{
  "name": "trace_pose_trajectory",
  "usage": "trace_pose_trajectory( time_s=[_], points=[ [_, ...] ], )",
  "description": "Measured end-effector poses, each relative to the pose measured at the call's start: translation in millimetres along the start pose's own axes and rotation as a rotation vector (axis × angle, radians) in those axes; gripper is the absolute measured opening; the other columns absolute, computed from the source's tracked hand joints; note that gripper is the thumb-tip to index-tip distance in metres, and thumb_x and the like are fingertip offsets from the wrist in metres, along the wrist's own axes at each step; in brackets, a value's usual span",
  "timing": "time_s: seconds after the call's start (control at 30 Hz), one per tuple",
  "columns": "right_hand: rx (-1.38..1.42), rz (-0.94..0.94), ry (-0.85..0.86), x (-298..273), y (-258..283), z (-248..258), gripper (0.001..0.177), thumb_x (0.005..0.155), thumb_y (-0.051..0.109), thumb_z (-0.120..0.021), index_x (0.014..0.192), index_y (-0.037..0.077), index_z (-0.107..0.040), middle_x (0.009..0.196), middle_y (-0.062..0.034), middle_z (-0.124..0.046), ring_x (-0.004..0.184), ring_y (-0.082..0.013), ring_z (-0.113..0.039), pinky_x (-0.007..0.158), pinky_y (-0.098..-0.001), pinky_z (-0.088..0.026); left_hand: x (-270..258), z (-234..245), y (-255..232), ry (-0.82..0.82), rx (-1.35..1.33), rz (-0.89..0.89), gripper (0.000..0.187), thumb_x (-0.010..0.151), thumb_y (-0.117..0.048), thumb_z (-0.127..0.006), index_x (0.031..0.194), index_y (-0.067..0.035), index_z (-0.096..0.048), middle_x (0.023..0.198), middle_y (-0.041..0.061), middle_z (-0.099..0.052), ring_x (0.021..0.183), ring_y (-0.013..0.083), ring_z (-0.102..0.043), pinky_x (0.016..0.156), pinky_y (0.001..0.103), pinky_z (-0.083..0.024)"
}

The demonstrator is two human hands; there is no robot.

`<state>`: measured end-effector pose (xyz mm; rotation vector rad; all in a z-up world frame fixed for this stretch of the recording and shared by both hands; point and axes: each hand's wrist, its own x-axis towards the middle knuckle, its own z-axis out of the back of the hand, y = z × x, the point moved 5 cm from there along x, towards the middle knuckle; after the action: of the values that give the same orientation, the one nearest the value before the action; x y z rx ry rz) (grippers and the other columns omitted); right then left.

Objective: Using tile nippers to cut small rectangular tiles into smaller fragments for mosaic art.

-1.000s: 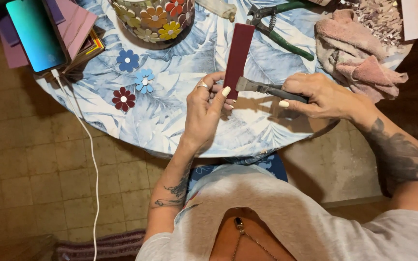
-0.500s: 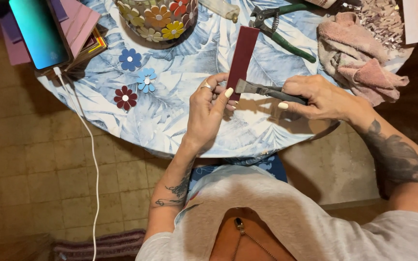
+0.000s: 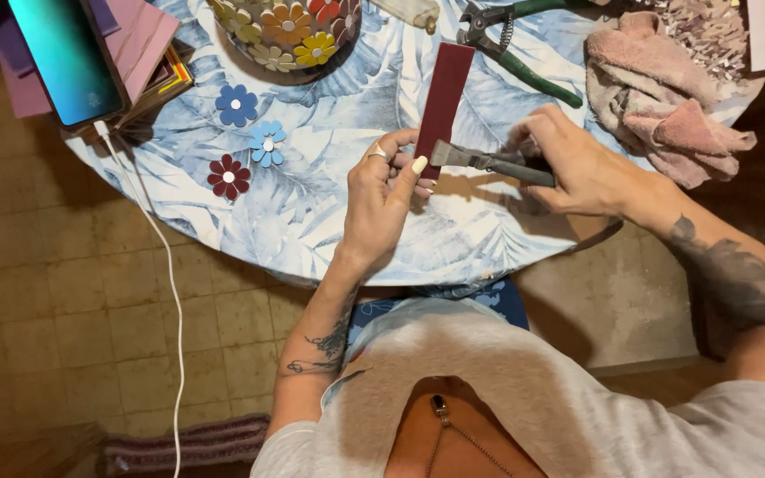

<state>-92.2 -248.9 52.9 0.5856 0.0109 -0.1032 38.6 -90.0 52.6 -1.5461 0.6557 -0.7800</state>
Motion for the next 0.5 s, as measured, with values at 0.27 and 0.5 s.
trace_pose_trajectory(
  time_s=[0.27, 0.5],
  points=[
    [0.028, -0.242, 0.234, 0.4, -16.7, -19.2, 0.019, 0.067, 0.020, -0.057, 0.077, 0.007, -0.048, 0.066, -0.0126, -0.054, 0.065, -0.0318, -0.059, 0.058, -0.0393, -0.047, -1.0, -0.1, 1.7, -0.007, 0.019, -0.024, 0.021, 0.086, -0.002, -0.044, 0.105, 0.005, -0.051, 0.076, 0.013, -0.049, 0.064, 0.0197, -0.062, 0.055, 0.029, -0.056],
    [0.045, -0.258, 0.219, -3.9, -23.4, -20.5, 0.016, 0.066, 0.019, -0.056, 0.074, 0.007, -0.049, 0.064, -0.0113, -0.055, 0.062, -0.0289, -0.059, 0.057, -0.0377, -0.047, -1.1, -1.4, 1.5, -0.008, -0.013, -0.029, 0.020, 0.085, -0.002, -0.045, 0.103, 0.004, -0.052, 0.074, 0.012, -0.049, 0.064, 0.0188, -0.061, 0.055, 0.028, -0.055]
  ],
)
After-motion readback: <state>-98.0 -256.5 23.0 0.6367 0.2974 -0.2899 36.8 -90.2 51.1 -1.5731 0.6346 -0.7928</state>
